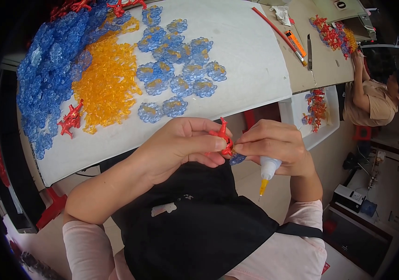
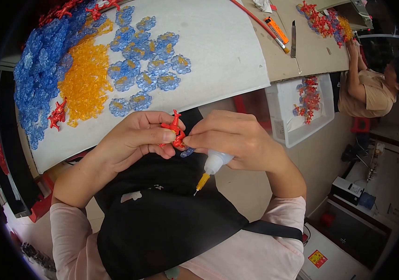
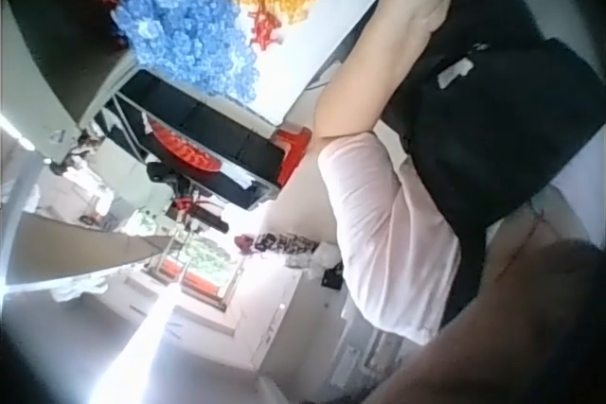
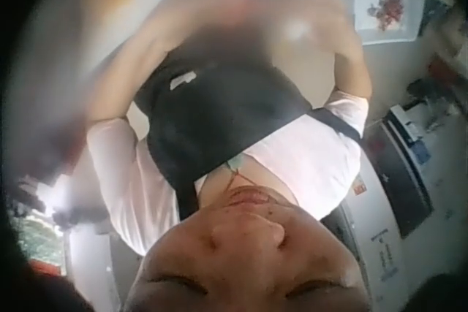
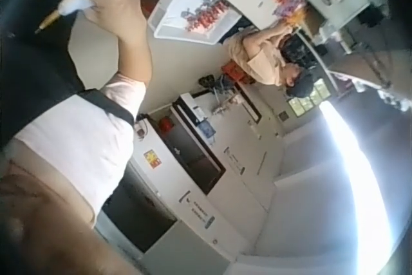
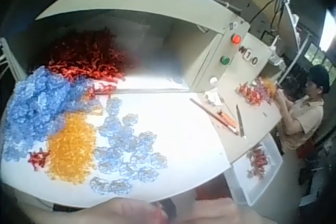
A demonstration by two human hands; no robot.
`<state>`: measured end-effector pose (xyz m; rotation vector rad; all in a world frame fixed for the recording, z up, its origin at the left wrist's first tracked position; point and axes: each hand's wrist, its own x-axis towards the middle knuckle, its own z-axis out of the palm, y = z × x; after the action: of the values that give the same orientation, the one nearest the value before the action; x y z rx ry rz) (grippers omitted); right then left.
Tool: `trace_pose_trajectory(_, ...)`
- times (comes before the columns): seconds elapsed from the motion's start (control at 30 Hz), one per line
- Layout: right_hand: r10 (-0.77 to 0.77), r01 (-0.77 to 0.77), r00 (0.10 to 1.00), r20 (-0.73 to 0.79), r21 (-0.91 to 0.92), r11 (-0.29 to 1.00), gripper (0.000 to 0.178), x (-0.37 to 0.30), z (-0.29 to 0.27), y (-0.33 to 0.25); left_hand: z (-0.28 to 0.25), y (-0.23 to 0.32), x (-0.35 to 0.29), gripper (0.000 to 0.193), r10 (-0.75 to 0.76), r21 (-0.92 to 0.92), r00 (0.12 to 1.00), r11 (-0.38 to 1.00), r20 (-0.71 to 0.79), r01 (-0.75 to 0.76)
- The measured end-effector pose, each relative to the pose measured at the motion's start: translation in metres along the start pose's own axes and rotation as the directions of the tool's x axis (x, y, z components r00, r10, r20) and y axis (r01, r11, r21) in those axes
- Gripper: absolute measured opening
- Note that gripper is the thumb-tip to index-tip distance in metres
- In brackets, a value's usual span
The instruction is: The person assembles figurines by applying glue from a bottle onto small plastic pieces, attaching base pieces onto the figures by hand, and placing the finished figures into a tray.
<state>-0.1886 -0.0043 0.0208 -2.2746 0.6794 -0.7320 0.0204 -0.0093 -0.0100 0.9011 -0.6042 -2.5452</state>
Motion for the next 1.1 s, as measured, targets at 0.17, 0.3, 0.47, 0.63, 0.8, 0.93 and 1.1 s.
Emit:
trace_pose_trajectory(0.17, 0.026, -0.026, 1.000, 0.009, -0.050, 0.998, 0.020, -0.002, 0.004, -0.002, -0.001, -0.006, 0.001, 0.023, 0.023, 0.020, 0.999, 1.000, -0.025, -0.023)
trace_pose_trajectory(0.3, 0.033, -0.033, 0.999, 0.005, -0.052, 0.998, 0.020, -0.004, 0.004, -0.004, 0.000, -0.007, 0.000, 0.023, 0.011, 0.006, 1.000, 1.000, -0.024, -0.010)
trace_pose_trajectory(0.47, 0.074, -0.075, 0.997, -0.032, -0.036, 0.997, 0.020, -0.006, 0.006, -0.010, -0.001, -0.010, -0.002, 0.024, 0.015, -0.047, 1.000, 0.999, -0.003, -0.015)
trace_pose_trajectory(0.63, 0.036, -0.037, 0.999, -0.028, -0.063, 0.997, 0.021, -0.008, 0.005, -0.009, 0.002, -0.010, 0.000, 0.024, 0.033, -0.047, 0.999, 0.998, -0.012, -0.034)
trace_pose_trajectory(0.8, -0.005, 0.006, 0.998, 0.070, -0.020, 1.000, 0.020, -0.007, 0.000, -0.006, 0.002, -0.011, 0.002, 0.024, -0.017, -0.004, 1.000, 1.000, 0.003, 0.017)
trace_pose_trajectory(0.93, 0.053, -0.054, 0.998, -0.012, -0.006, 0.999, 0.021, -0.010, 0.002, -0.004, 0.004, -0.007, 0.003, 0.025, -0.008, 0.025, 1.000, 1.000, -0.009, 0.008)
trace_pose_trajectory(1.1, 0.126, -0.128, 0.989, -0.082, -0.025, 0.991, 0.021, -0.013, 0.008, -0.005, 0.007, 0.001, 0.000, 0.030, 0.035, 0.145, 0.999, 0.989, -0.008, -0.033)
